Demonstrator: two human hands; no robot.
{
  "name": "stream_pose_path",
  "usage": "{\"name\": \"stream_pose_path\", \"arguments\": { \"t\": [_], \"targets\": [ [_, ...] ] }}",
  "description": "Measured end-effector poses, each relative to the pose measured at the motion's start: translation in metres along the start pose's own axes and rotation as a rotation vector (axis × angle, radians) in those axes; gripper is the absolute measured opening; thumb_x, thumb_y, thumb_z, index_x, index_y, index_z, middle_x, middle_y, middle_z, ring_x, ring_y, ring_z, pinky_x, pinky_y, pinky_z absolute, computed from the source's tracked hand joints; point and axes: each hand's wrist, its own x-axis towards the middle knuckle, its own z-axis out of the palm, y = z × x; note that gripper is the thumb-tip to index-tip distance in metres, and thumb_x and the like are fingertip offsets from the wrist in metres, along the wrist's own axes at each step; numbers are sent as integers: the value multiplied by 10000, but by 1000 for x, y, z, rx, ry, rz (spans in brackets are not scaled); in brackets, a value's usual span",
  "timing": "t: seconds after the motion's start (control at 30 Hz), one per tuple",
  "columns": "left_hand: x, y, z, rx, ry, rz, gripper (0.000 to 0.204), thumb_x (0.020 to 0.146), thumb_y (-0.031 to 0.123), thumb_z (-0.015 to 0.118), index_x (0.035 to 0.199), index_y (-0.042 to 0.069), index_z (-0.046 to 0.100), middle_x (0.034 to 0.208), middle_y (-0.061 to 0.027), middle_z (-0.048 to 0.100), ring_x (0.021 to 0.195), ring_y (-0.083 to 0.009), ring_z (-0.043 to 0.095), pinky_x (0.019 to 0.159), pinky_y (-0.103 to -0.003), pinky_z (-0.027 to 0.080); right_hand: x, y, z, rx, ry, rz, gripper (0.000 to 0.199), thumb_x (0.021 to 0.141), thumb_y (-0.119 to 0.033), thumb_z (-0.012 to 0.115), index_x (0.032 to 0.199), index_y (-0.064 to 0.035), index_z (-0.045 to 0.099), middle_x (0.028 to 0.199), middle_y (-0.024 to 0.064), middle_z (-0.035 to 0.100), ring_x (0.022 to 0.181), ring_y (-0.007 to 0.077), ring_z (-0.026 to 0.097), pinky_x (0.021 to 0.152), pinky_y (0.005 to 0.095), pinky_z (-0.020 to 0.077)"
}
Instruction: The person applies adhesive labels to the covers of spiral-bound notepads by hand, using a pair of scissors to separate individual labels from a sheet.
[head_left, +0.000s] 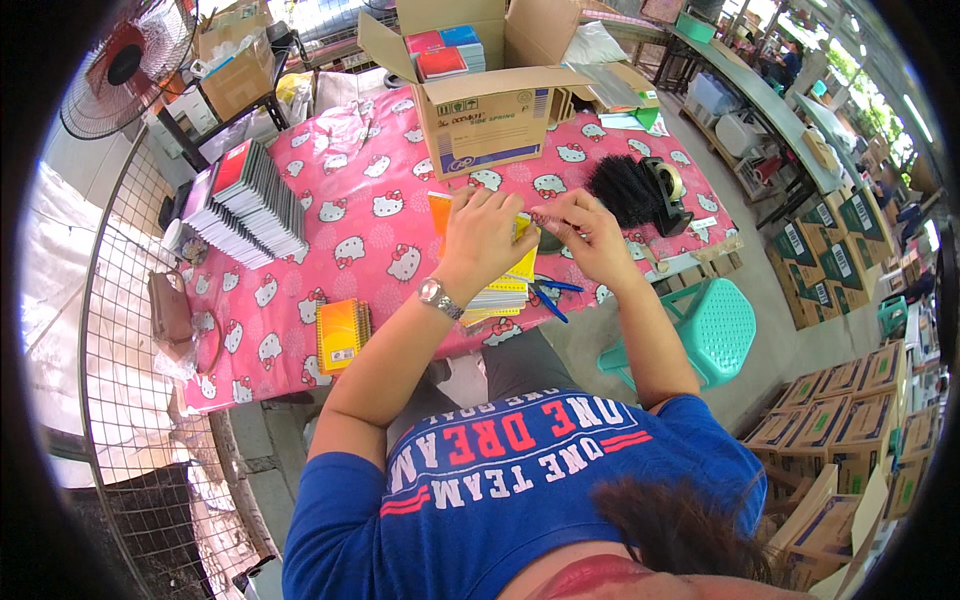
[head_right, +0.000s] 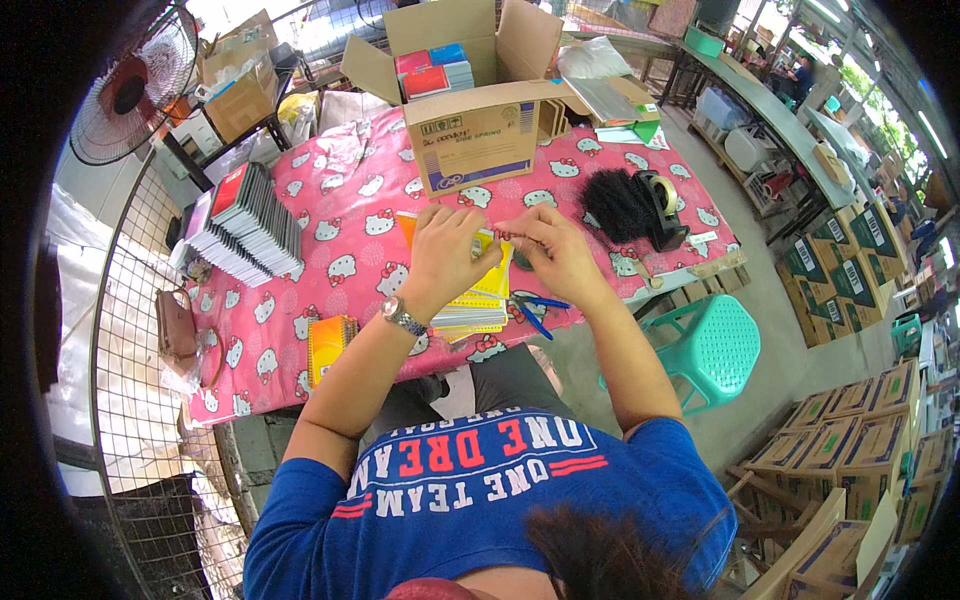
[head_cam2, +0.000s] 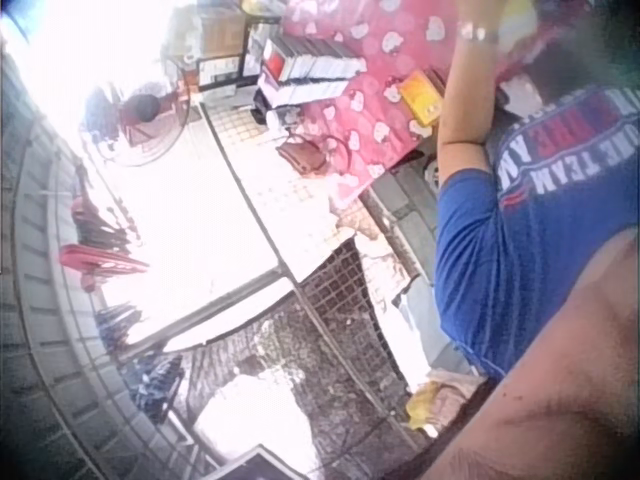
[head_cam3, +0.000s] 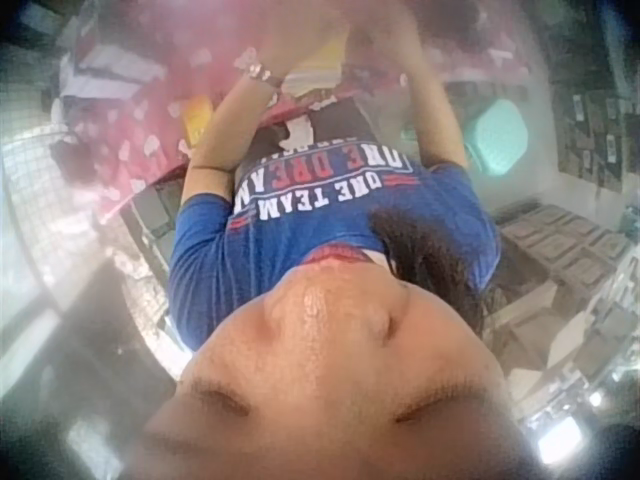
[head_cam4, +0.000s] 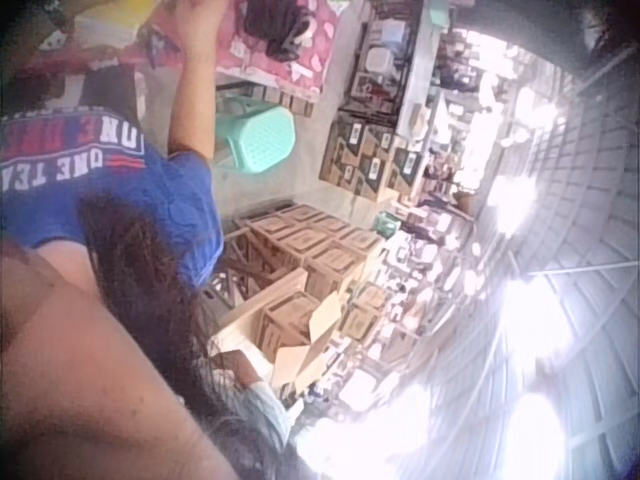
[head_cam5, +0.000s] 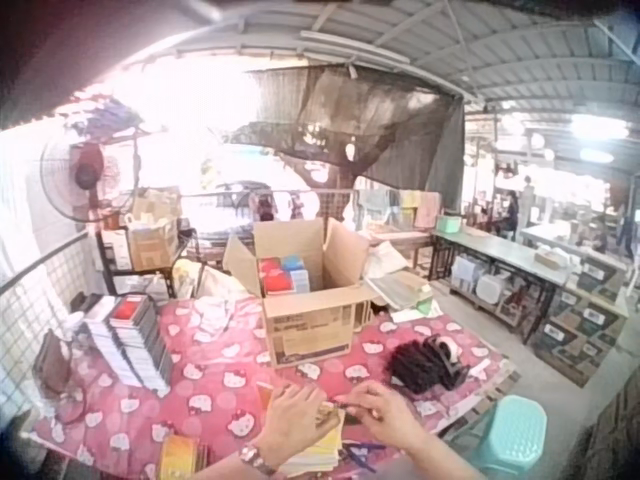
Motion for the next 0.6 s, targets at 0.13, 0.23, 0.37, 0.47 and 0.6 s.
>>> {"name": "stream_pose_path", "arguments": {
  "t": [0.13, 0.23, 0.37, 0.47, 0.6],
  "targets": [
    [3, -2, -5, -12, -91, 32, 272, 776, 280, 704, 902, 71, 585, 853, -84, 627, 871, -276, 587, 835, -403, 417, 3, -3, -9, 274, -246, 452, 304, 873, -48, 623, 1174, -85, 647, 870, 49, 582, 771, 156, 582, 635, 287, 480],
    [4, -3, -11, -9, -169, 52, 264, 833, 286, 652, 983, 90, 558, 899, -82, 633, 922, -258, 588, 850, -414, 393, 5, -6, -10, 279, -215, 373, 331, 930, -92, 573, 1260, -64, 561, 831, 55, 588, 707, 175, 579, 632, 296, 477],
    [4, -4, -24, -81, -182, 110, 256, 867, 219, 618, 1067, 79, 540, 979, -104, 627, 948, -286, 573, 865, -415, 399, 10, -25, -19, 34, -202, 157, 338, 963, -130, 533, 1292, -64, 495, 813, 61, 593, 666, 190, 576, 631, 303, 479],
    [2, -4, -30, -74, -302, 69, 247, 885, 206, 591, 1089, 79, 533, 992, -108, 628, 961, -290, 569, 886, -415, 386, 12, -32, -18, -108, -221, 84, 337, 972, -130, 517, 1302, -66, 486, 883, 67, 598, 717, 150, 581, 642, 296, 482],
    [-6, -14, -35, -96, -296, 37, 221, 897, 211, 573, 1073, 87, 522, 979, -99, 628, 955, -287, 570, 881, -418, 385, 31, -11, -12, 544, -400, 505, 365, 969, -181, 512, 1314, -73, 461, 903, 144, 635, 763, 256, 659, 669, 372, 515]
  ]
}}
